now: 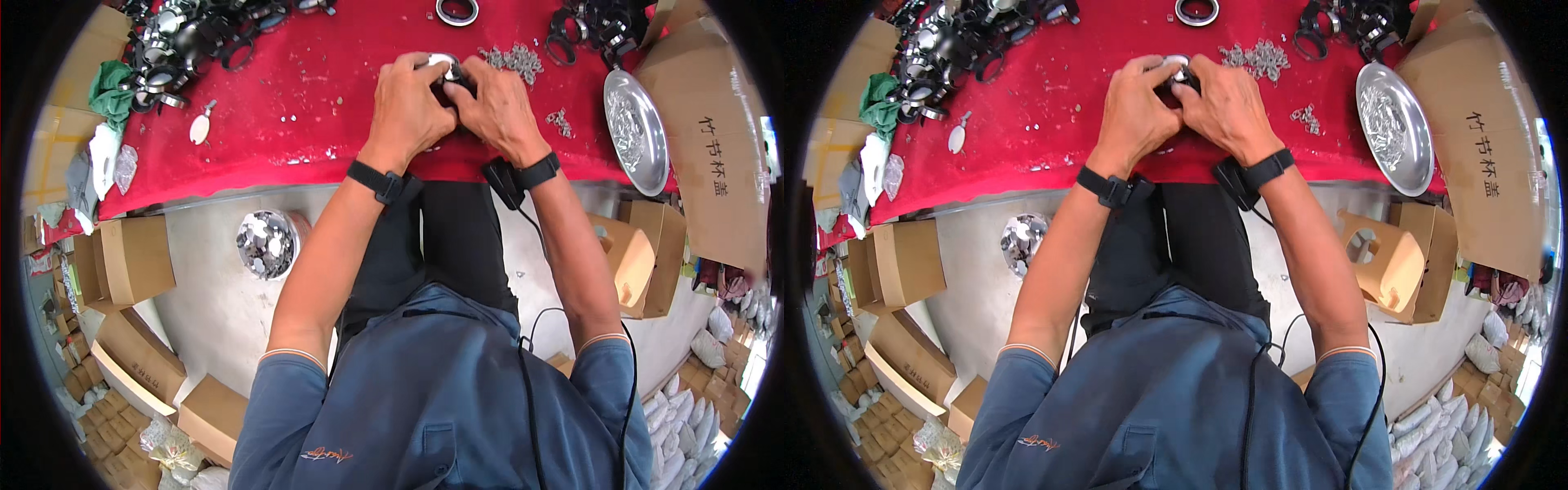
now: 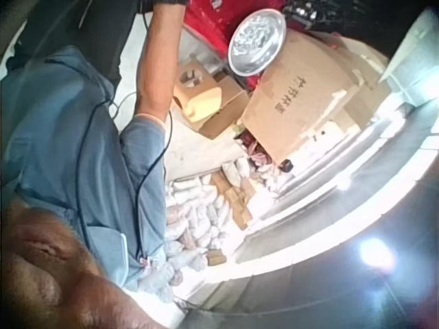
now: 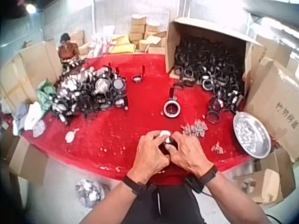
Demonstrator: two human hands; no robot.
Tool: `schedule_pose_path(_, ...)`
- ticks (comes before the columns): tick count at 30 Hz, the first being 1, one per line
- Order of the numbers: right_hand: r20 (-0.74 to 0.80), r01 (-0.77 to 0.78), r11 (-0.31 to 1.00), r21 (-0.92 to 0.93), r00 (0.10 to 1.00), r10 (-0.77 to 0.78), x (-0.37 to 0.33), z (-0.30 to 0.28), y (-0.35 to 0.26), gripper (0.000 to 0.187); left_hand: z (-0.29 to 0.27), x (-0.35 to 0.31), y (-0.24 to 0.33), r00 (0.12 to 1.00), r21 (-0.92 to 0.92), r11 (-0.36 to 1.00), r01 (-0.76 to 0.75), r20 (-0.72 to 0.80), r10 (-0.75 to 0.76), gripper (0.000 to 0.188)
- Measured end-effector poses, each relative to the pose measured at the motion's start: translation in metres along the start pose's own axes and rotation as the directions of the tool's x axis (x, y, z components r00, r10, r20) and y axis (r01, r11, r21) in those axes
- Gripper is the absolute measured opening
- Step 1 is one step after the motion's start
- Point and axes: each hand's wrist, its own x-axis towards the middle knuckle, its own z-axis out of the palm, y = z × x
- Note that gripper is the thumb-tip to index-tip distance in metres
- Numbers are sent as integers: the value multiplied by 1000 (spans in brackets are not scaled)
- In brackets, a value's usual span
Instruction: Assembling plastic and metal components for bamboo cup lids at a manufacturing workstation.
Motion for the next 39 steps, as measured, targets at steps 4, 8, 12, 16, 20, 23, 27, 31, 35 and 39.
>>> schedule_pose_path(4,35,22,996,88,999,-26,-12,-6,4,16,-10,-1,9,993,-20,997,75,91,-73,65)
schedule_pose_path(8,77,56,998,11,995,-56,-31,-14,11,10,-19,4,11,981,-38,994,98,171,-91,77)
schedule_pose_path(12,60,75,997,-23,995,-73,-58,-27,11,12,-29,1,-9,961,-173,976,135,261,-87,77)
schedule_pose_path(16,-109,-125,973,193,983,148,-75,-30,9,13,-48,1,-22,874,-532,739,414,459,-159,84)
schedule_pose_path(20,-151,-204,931,304,954,258,-75,-28,22,15,-69,-2,-6,852,-828,272,490,521,52,97)
schedule_pose_path(23,-159,-213,922,322,948,275,-71,-24,31,15,-82,-1,11,862,-862,189,470,494,113,98)
schedule_pose_path(27,-308,-149,970,190,930,203,-69,-11,56,15,-106,10,14,857,-776,427,464,516,7,93)
schedule_pose_path(31,-353,-184,982,37,917,185,-79,-6,60,13,-140,44,-33,920,-386,867,314,351,-177,83)
schedule_pose_path(35,-416,-217,976,-28,890,186,-81,-3,65,12,-207,124,-74,968,30,993,113,222,-117,67)
schedule_pose_path(39,-413,-149,989,-23,902,126,-68,0,52,15,-292,194,-152,997,571,820,-41,-34,74,79)
